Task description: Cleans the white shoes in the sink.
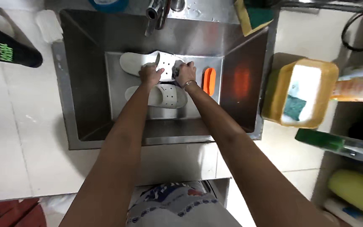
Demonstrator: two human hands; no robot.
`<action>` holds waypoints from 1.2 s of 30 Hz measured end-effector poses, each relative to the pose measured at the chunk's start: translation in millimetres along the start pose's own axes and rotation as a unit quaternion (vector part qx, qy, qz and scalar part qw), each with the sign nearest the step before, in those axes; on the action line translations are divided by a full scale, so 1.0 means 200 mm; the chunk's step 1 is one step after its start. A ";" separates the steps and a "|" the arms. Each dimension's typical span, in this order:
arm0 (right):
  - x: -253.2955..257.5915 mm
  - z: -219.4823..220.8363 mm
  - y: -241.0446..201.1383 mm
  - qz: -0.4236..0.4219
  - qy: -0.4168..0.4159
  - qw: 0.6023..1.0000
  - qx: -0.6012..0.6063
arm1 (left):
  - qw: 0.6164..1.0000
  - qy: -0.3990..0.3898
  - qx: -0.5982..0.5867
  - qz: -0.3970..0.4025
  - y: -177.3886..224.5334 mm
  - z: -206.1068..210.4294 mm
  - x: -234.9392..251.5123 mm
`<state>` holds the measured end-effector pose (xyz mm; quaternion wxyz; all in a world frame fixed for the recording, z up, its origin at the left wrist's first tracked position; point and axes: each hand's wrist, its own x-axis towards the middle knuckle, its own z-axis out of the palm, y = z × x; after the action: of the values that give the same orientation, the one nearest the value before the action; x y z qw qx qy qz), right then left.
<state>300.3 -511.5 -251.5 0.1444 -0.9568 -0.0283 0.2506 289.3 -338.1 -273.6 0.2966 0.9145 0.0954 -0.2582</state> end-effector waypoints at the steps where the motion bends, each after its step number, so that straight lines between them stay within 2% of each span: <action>1: 0.00 0.00 0.02 -0.036 -0.012 0.999 -0.022 | 1.000 0.001 -0.007 0.007 -0.01 0.00 0.01; 3: 0.03 -0.01 0.08 -0.089 0.008 0.993 -0.077 | 1.000 -0.013 -0.014 0.015 -0.03 0.01 0.04; 4: 0.06 -0.02 0.09 -0.083 0.030 0.992 -0.091 | 1.000 -0.019 -0.015 0.015 -0.04 0.01 0.03; 6: 0.12 -0.05 0.04 -0.010 0.054 0.996 -0.077 | 0.999 -0.018 -0.028 0.002 -0.02 0.00 0.03; 9: 0.04 0.00 -0.08 0.068 -0.005 0.998 -0.007 | 0.999 -0.017 -0.028 -0.025 -0.01 0.00 0.02; 12: 0.02 -0.01 -0.02 0.034 -0.053 0.998 -0.009 | 0.999 -0.026 -0.030 -0.016 0.00 0.01 0.02; 14: 0.09 -0.04 0.01 0.009 -0.011 0.999 -0.038 | 0.998 -0.034 -0.040 -0.016 0.00 -0.01 0.02; 16: 0.09 -0.04 -0.04 0.065 0.021 0.998 -0.005 | 0.997 -0.044 -0.051 -0.021 0.00 -0.01 0.01; 18: 0.04 0.01 -0.09 0.096 0.004 0.995 0.036 | 0.998 -0.043 -0.047 -0.021 -0.01 -0.01 0.01; 20: 0.02 0.03 -0.07 0.062 -0.022 0.998 0.013 | 0.998 -0.041 -0.043 -0.015 -0.02 -0.01 0.02; 22: 0.05 -0.01 -0.03 0.021 -0.012 0.999 -0.042 | 0.997 -0.049 -0.052 -0.013 -0.02 0.00 0.00; 24: 0.11 -0.07 -0.03 0.051 0.039 0.997 -0.039 | 0.996 -0.050 -0.070 -0.018 -0.01 -0.01 -0.02; 26: 0.13 -0.10 -0.08 0.106 0.052 0.993 0.006 | 0.996 -0.047 -0.072 -0.030 -0.02 -0.02 -0.01; 28: 0.08 -0.02 -0.11 0.085 0.018 0.996 0.023 | 0.997 -0.042 -0.066 -0.030 -0.02 -0.01 0.00; 31: 0.08 0.02 -0.03 0.033 -0.014 0.999 0.003 | 0.996 -0.046 -0.069 -0.015 -0.02 -0.01 0.00; 34: 0.17 -0.03 -0.03 0.044 0.021 0.998 -0.028 | 0.995 -0.055 -0.080 -0.021 -0.02 -0.03 -0.01; 36: 0.12 0.02 -0.07 0.072 0.054 0.996 0.015 | 0.995 -0.056 -0.082 -0.029 -0.01 -0.03 -0.02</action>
<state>319.5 -494.6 -262.4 0.1414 -0.9662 0.0524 0.2089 288.2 -333.5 -269.5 0.3676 0.8681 0.1260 -0.3089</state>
